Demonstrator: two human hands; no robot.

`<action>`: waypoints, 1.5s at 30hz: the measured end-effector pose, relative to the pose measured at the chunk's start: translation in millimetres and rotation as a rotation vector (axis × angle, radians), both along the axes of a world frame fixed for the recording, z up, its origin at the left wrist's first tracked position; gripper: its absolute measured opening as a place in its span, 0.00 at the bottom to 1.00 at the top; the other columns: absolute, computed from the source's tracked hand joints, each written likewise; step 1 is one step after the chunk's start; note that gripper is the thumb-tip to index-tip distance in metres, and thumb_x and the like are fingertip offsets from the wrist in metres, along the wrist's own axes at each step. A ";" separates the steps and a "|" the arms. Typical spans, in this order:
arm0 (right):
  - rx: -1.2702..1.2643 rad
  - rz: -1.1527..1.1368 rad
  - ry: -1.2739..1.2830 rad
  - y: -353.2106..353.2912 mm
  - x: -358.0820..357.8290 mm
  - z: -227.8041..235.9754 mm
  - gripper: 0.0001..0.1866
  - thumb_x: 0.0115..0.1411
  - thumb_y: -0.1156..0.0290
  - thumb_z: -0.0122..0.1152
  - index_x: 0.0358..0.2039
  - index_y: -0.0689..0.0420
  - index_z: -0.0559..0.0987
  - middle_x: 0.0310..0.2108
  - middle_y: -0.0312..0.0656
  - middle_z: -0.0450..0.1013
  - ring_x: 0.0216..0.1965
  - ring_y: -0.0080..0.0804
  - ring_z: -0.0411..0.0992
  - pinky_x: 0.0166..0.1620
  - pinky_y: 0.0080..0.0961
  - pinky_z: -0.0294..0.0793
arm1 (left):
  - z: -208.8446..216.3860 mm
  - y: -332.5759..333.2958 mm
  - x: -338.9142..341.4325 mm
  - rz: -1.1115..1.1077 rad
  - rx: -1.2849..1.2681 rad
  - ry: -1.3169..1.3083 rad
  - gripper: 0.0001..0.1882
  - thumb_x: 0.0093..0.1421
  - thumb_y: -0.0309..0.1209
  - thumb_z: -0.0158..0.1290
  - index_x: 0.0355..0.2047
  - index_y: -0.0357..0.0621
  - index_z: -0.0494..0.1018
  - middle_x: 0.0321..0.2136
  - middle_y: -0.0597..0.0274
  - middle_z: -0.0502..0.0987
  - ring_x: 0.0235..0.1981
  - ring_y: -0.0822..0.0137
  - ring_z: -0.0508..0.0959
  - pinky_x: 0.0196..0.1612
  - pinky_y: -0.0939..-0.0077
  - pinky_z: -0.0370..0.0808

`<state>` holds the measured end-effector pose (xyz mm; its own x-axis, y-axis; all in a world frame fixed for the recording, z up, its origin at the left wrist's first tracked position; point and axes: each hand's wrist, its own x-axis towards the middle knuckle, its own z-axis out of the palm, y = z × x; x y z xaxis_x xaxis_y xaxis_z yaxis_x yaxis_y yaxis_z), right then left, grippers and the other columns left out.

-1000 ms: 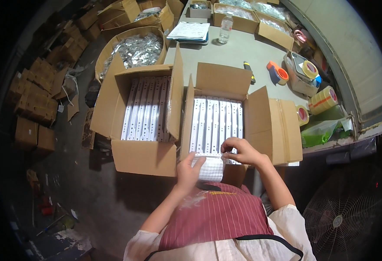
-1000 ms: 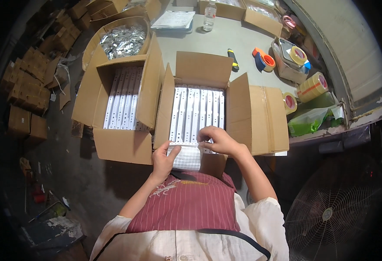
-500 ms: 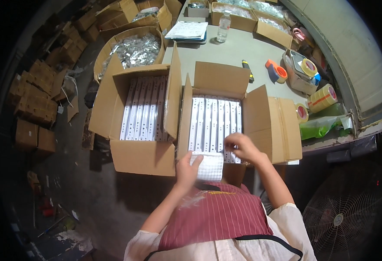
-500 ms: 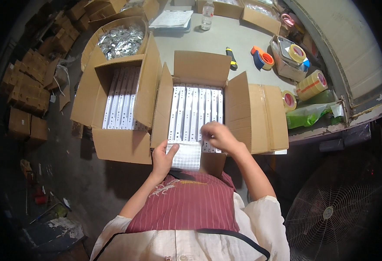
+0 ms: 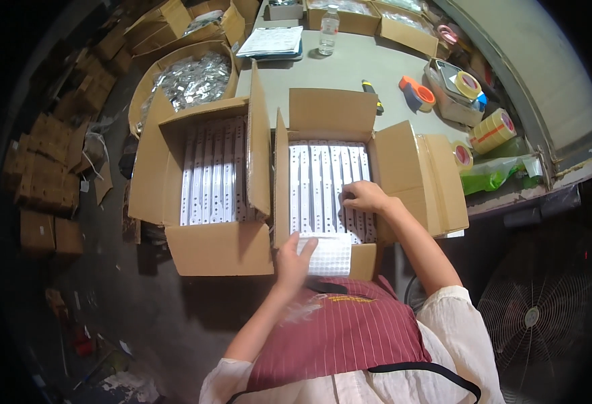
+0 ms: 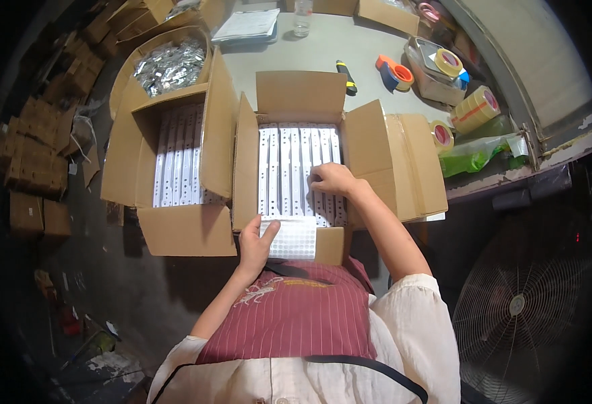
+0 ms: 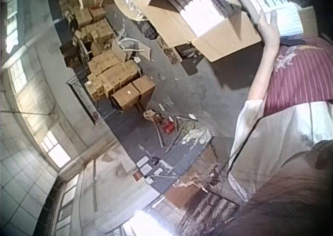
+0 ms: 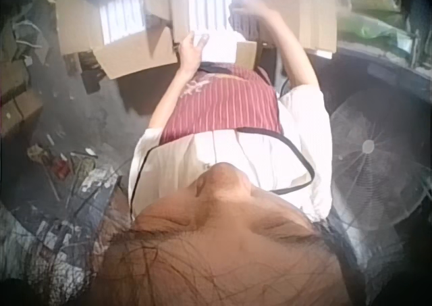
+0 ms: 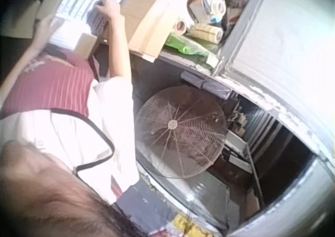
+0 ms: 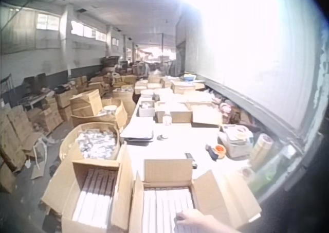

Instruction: The person packs metal rails into cardboard boxes, opens boxes using a utility knife, and applies adhesive stickers onto the metal rails by hand.

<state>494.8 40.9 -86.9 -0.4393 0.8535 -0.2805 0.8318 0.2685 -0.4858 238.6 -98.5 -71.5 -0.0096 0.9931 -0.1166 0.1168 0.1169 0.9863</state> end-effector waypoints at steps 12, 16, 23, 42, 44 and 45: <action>0.174 0.022 -0.087 -5.5 -15.3 -13.7 0.12 0.56 0.62 0.63 0.35 0.58 0.81 0.33 0.49 0.80 0.36 0.48 0.78 0.41 0.39 0.76 | 2.5 0.2 -4.1 -0.021 -0.016 0.025 0.13 0.63 0.33 0.58 0.39 0.32 0.75 0.30 0.47 0.82 0.32 0.60 0.84 0.35 0.68 0.77; 0.072 -0.200 0.080 2.8 -4.8 -1.3 0.11 0.57 0.66 0.64 0.35 0.60 0.79 0.32 0.51 0.79 0.36 0.48 0.78 0.41 0.38 0.76 | -2.9 0.5 -5.4 0.015 -0.003 0.012 0.13 0.63 0.32 0.58 0.39 0.33 0.76 0.30 0.47 0.83 0.32 0.60 0.84 0.35 0.67 0.77; 0.038 -0.019 0.167 -11.8 3.6 -0.5 0.10 0.55 0.73 0.61 0.37 0.63 0.77 0.32 0.53 0.78 0.37 0.53 0.76 0.43 0.41 0.75 | 2.4 1.9 -5.0 -0.004 -0.029 -0.026 0.12 0.63 0.32 0.57 0.40 0.33 0.75 0.31 0.47 0.83 0.33 0.60 0.84 0.37 0.68 0.77; -0.222 0.298 0.372 -37.0 -42.4 71.9 0.10 0.56 0.70 0.67 0.35 0.62 0.79 0.32 0.46 0.77 0.36 0.36 0.77 0.41 0.32 0.76 | -2.6 0.0 -3.4 0.022 -0.018 0.020 0.12 0.63 0.32 0.57 0.39 0.33 0.74 0.30 0.46 0.81 0.31 0.58 0.83 0.36 0.66 0.76; -0.161 0.330 0.346 -38.4 -46.5 72.7 0.09 0.56 0.71 0.66 0.34 0.62 0.79 0.31 0.46 0.76 0.35 0.37 0.77 0.41 0.33 0.76 | -2.1 0.0 -4.3 0.016 -0.012 0.037 0.12 0.63 0.32 0.57 0.39 0.34 0.74 0.29 0.46 0.81 0.31 0.58 0.82 0.36 0.65 0.76; -0.101 0.360 0.317 -39.1 -47.6 73.0 0.08 0.55 0.72 0.66 0.33 0.62 0.79 0.30 0.47 0.75 0.34 0.39 0.76 0.40 0.34 0.76 | -1.7 0.0 -4.5 0.008 -0.007 0.051 0.12 0.63 0.32 0.57 0.39 0.34 0.75 0.29 0.47 0.81 0.31 0.58 0.82 0.36 0.65 0.76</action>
<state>447.2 1.8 -13.9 -0.7789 0.6068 -0.1585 0.5012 0.4504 -0.7388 234.1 -98.5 -73.3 -0.0234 0.9921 -0.1229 0.1659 0.1251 0.9782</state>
